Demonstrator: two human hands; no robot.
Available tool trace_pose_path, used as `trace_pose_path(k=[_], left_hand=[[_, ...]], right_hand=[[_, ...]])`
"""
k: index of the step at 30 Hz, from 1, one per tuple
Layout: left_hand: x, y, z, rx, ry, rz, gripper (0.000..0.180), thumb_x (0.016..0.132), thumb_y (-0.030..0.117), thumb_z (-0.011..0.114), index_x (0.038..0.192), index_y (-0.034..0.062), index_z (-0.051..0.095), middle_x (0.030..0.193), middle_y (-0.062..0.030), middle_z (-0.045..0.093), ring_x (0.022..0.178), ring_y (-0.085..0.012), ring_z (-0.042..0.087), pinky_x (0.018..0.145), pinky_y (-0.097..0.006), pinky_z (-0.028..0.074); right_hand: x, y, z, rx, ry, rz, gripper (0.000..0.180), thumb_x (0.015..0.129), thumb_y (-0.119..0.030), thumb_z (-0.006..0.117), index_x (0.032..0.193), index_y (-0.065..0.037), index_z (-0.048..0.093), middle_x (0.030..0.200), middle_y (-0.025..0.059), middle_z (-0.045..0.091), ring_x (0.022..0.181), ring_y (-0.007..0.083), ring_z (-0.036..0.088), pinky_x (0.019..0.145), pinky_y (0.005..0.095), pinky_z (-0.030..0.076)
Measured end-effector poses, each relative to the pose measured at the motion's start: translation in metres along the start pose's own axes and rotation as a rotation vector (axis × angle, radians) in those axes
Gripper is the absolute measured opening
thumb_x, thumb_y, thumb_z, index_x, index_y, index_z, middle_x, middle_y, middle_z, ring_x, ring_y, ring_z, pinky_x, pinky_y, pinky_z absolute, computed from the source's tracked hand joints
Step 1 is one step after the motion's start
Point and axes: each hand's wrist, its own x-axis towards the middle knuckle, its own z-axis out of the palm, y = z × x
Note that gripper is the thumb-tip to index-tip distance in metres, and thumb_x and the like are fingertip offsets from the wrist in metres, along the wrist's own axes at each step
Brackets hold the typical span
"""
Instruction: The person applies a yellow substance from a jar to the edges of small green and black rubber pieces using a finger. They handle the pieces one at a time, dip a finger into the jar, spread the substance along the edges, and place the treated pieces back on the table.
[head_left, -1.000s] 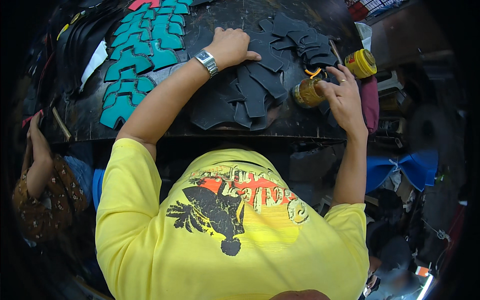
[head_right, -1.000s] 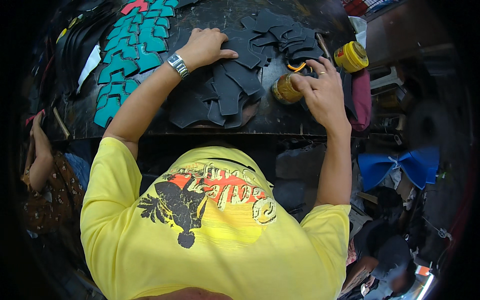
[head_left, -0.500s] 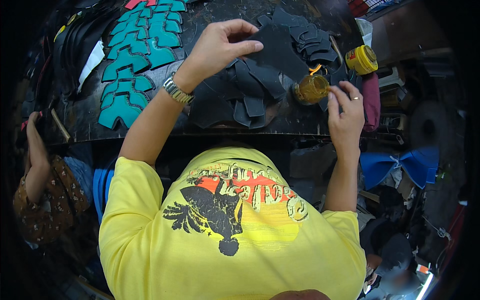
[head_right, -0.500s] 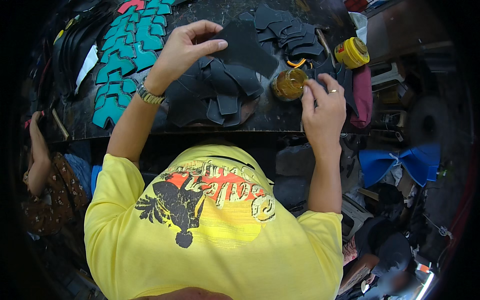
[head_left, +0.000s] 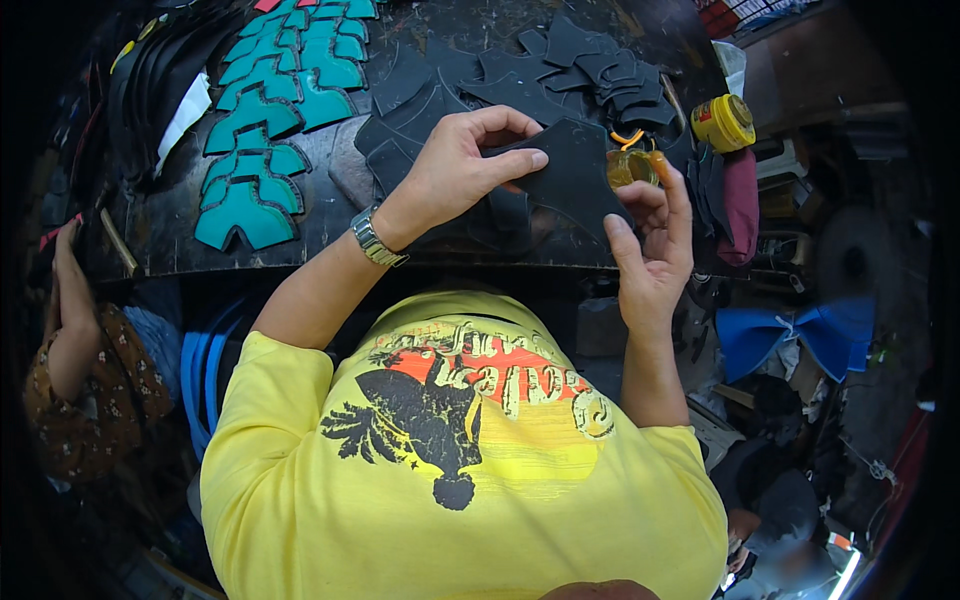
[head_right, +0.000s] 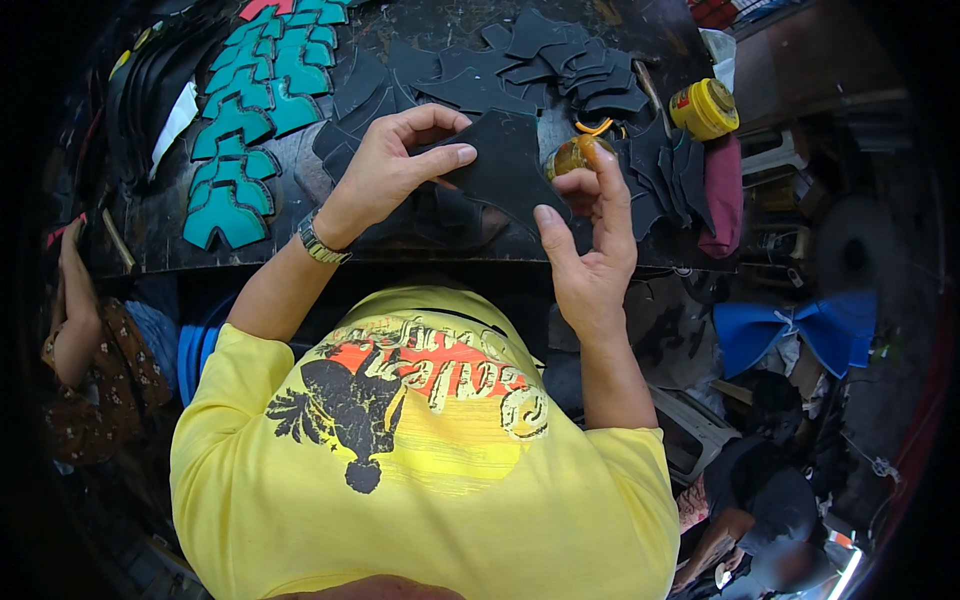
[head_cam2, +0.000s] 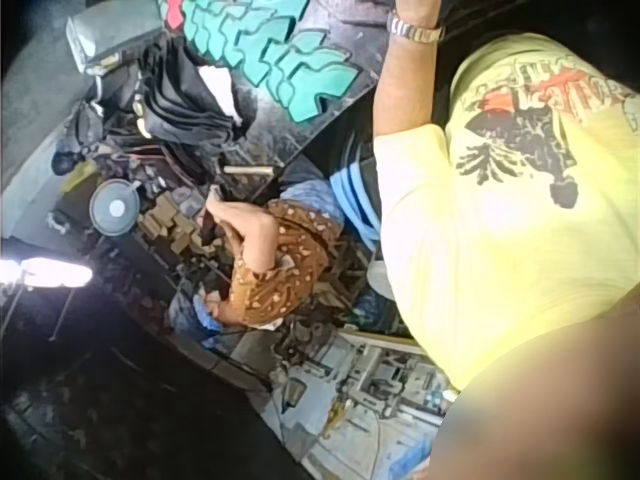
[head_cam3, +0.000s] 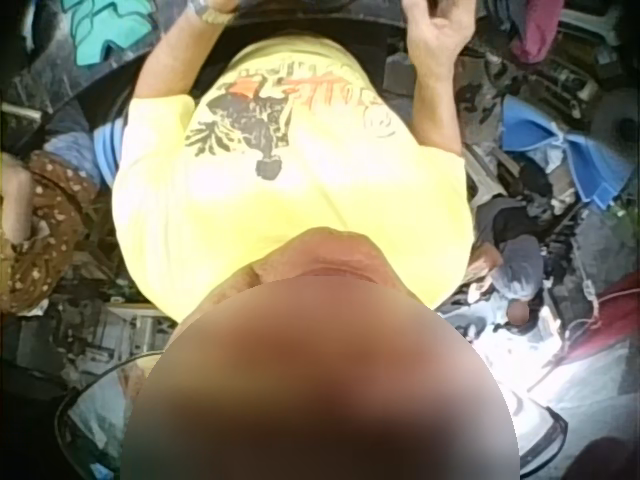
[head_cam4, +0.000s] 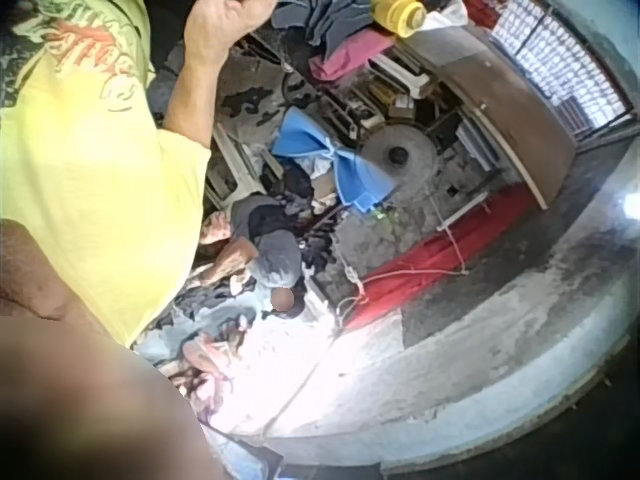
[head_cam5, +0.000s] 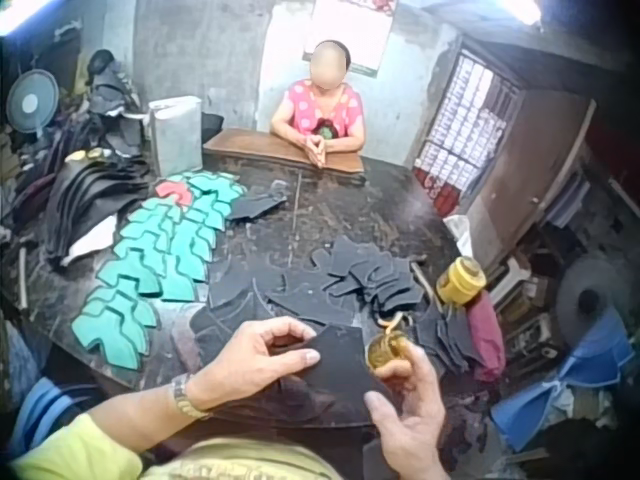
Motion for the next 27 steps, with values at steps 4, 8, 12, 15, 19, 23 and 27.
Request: trace_pose_path(k=[4, 8, 12, 15, 19, 23, 27], left_hand=[[-0.005, -0.001, 0.005, -0.302, 0.023, -0.114, 0.035, 0.091, 0.013, 0.071, 0.122, 0.0008, 0.061, 0.113, -0.0076, 0.067, 0.098, -0.0134, 0.067, 0.081, -0.028, 0.057], [-0.015, -0.01, 0.026, -0.713, -0.133, -0.081, 0.04, 0.091, 0.014, 0.067, 0.126, -0.0028, 0.058, 0.123, -0.0118, 0.065, 0.116, -0.0205, 0.061, 0.101, -0.04, 0.05], [-0.024, -0.021, 0.042, -0.437, -0.009, -0.117, 0.029, 0.093, 0.008, 0.068, 0.119, -0.0027, 0.064, 0.114, -0.0098, 0.069, 0.101, -0.0177, 0.067, 0.086, -0.034, 0.058], [-0.021, -0.024, 0.039, -0.429, -0.002, -0.171, 0.025, 0.092, 0.006, 0.068, 0.116, -0.0027, 0.066, 0.11, -0.0089, 0.07, 0.096, -0.0164, 0.068, 0.081, -0.032, 0.06], [-0.02, -0.023, 0.034, -0.423, -0.027, -0.198, 0.021, 0.092, 0.006, 0.068, 0.111, -0.0027, 0.068, 0.108, -0.0087, 0.071, 0.094, -0.0157, 0.069, 0.078, -0.032, 0.06], [-0.024, -0.019, 0.039, -0.482, -0.064, -0.155, 0.017, 0.091, 0.005, 0.069, 0.107, -0.0028, 0.07, 0.106, -0.0078, 0.071, 0.091, -0.0148, 0.069, 0.075, -0.032, 0.06], [-0.026, -0.013, 0.04, -0.51, -0.069, -0.228, 0.019, 0.091, 0.005, 0.069, 0.108, -0.0026, 0.069, 0.105, -0.0071, 0.071, 0.091, -0.0139, 0.069, 0.075, -0.031, 0.06]], right_hand=[[-0.004, 0.004, 0.003, 0.17, 0.007, 0.117, 0.071, 0.087, 0.01, 0.063, 0.151, -0.004, 0.034, 0.109, 0.0094, 0.063, 0.1, 0.0125, 0.061, 0.09, 0.0261, 0.048], [-0.006, 0.006, 0.007, 0.273, 0.051, 0.134, 0.072, 0.09, 0.007, 0.063, 0.152, -0.005, 0.03, 0.104, 0.0088, 0.065, 0.097, 0.0111, 0.061, 0.088, 0.025, 0.048], [-0.005, 0.008, 0.007, 0.209, 0.008, 0.136, 0.062, 0.091, 0.006, 0.062, 0.147, -0.005, 0.039, 0.102, 0.007, 0.065, 0.092, 0.0093, 0.06, 0.083, 0.0233, 0.049], [0.008, 0.01, -0.01, 0.123, 0.113, 0.135, 0.043, 0.093, 0.005, 0.061, 0.135, -0.003, 0.055, 0.103, 0.0056, 0.064, 0.085, 0.0078, 0.059, 0.078, 0.023, 0.05], [0.017, 0.012, -0.022, 0.151, 0.113, 0.055, 0.038, 0.09, 0.01, 0.058, 0.126, 0.0, 0.061, 0.111, 0.0063, 0.061, 0.093, 0.0115, 0.061, 0.084, 0.0266, 0.051], [0.011, 0.014, -0.008, 0.195, -0.033, 0.016, 0.041, 0.087, 0.013, 0.058, 0.126, 0.001, 0.062, 0.125, 0.0071, 0.053, 0.101, 0.0124, 0.06, 0.093, 0.0282, 0.048], [0.014, 0.016, 0.003, 0.241, -0.032, 0.057, 0.045, 0.089, 0.013, 0.056, 0.13, -0.001, 0.062, 0.126, 0.0058, 0.05, 0.098, 0.0102, 0.056, 0.089, 0.024, 0.046]])
